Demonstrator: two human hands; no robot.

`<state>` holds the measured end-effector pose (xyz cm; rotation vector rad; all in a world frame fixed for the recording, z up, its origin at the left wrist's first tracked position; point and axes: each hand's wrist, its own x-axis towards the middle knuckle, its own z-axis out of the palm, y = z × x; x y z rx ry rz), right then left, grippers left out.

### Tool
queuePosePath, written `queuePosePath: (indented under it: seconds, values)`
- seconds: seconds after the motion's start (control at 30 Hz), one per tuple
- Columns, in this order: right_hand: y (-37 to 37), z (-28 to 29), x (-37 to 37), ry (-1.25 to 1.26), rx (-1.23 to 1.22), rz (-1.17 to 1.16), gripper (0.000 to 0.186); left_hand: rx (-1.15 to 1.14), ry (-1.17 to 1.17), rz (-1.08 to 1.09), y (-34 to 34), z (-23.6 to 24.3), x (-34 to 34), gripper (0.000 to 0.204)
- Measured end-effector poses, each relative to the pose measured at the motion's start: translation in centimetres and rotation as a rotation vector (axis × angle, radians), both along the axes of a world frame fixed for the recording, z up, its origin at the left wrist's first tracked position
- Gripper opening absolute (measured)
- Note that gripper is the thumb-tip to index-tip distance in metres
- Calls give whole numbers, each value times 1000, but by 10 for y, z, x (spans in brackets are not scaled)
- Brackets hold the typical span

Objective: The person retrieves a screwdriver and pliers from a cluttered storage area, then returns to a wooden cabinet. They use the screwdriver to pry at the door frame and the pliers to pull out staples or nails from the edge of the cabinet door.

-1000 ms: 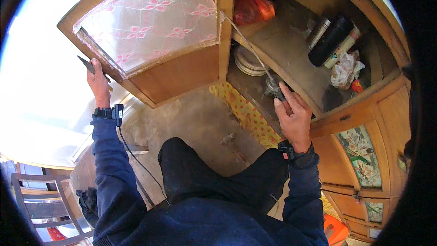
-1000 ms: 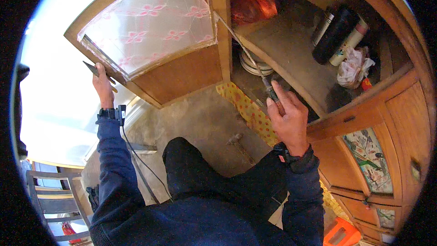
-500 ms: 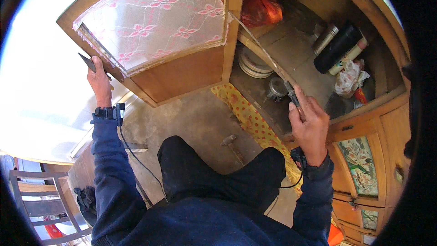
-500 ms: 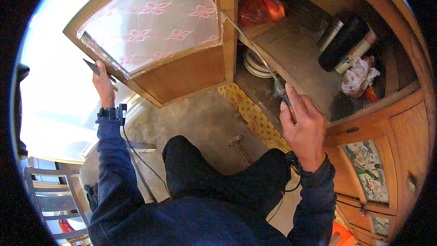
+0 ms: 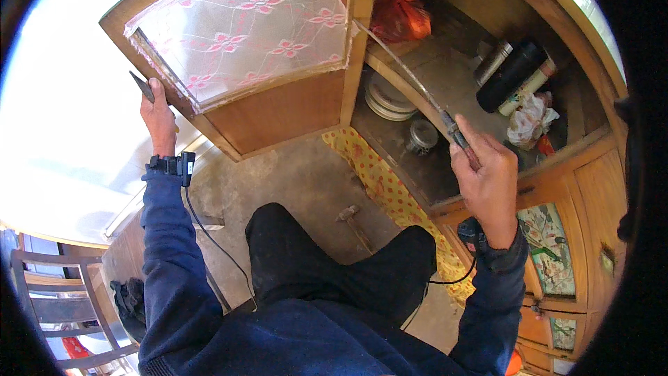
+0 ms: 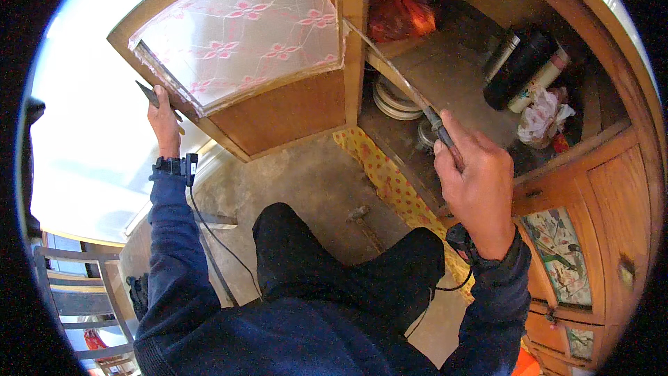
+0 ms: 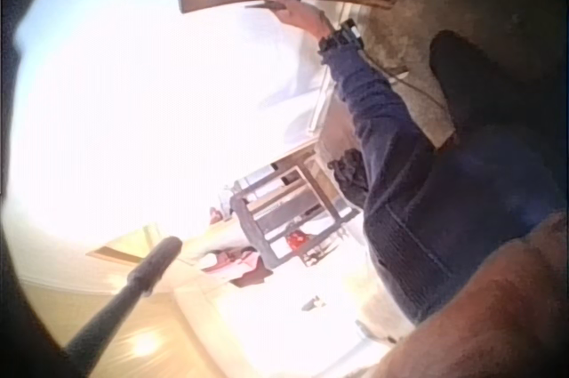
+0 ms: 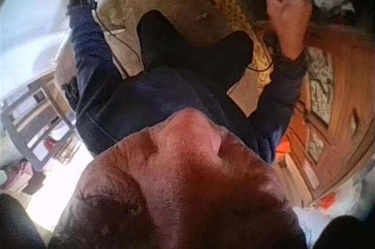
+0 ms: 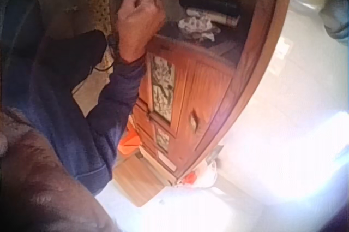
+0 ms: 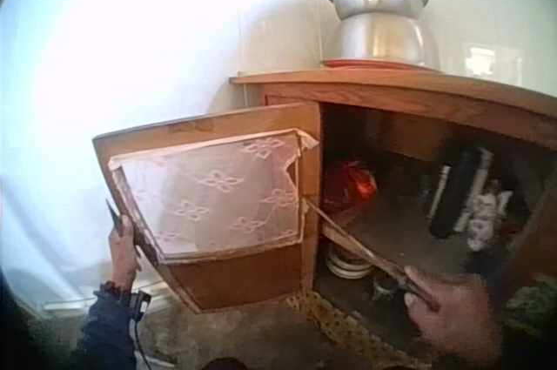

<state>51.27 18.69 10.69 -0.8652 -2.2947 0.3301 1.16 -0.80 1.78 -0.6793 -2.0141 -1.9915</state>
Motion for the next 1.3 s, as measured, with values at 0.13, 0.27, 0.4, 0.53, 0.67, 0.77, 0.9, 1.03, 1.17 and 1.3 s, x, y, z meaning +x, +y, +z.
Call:
queuePosePath:
  seconds: [0.13, 0.27, 0.4, 0.53, 0.67, 0.77, 0.9, 1.03, 1.17, 1.3]
  values:
    - [3, -2, 1, 56, -86, 9, 37, -38, -17, -13, -4, 5, 5, 44]
    - [2, -3, 7, 40, -83, -4, 37, -48, -12, -10, -7, 10, 9, 46]
    - [-6, -16, 25, -22, -95, -29, 36, -21, 7, 19, -5, 8, 10, 44]
    - [-5, -77, 36, -206, -317, 60, 31, -139, 76, 108, -1, 6, 3, 48]
    - [19, -187, 30, -413, -505, 400, 23, -139, 161, 94, -5, -1, -14, 62]
    - [26, -287, 24, -467, -692, 501, 26, -112, 96, 39, -6, -13, -25, 67]
    - [7, -409, 24, -613, -749, 576, 30, -53, 121, -66, -5, -20, -30, 65]
    - [-29, -491, 23, -773, -744, 566, 37, -107, 127, -49, -2, -11, -21, 69]
    - [-55, -531, 13, -876, -651, 546, 34, -140, 140, -24, -6, -18, -7, 49]
    - [-40, -529, 0, -983, -571, 599, 23, -176, 180, -1, -9, -19, -17, 63]
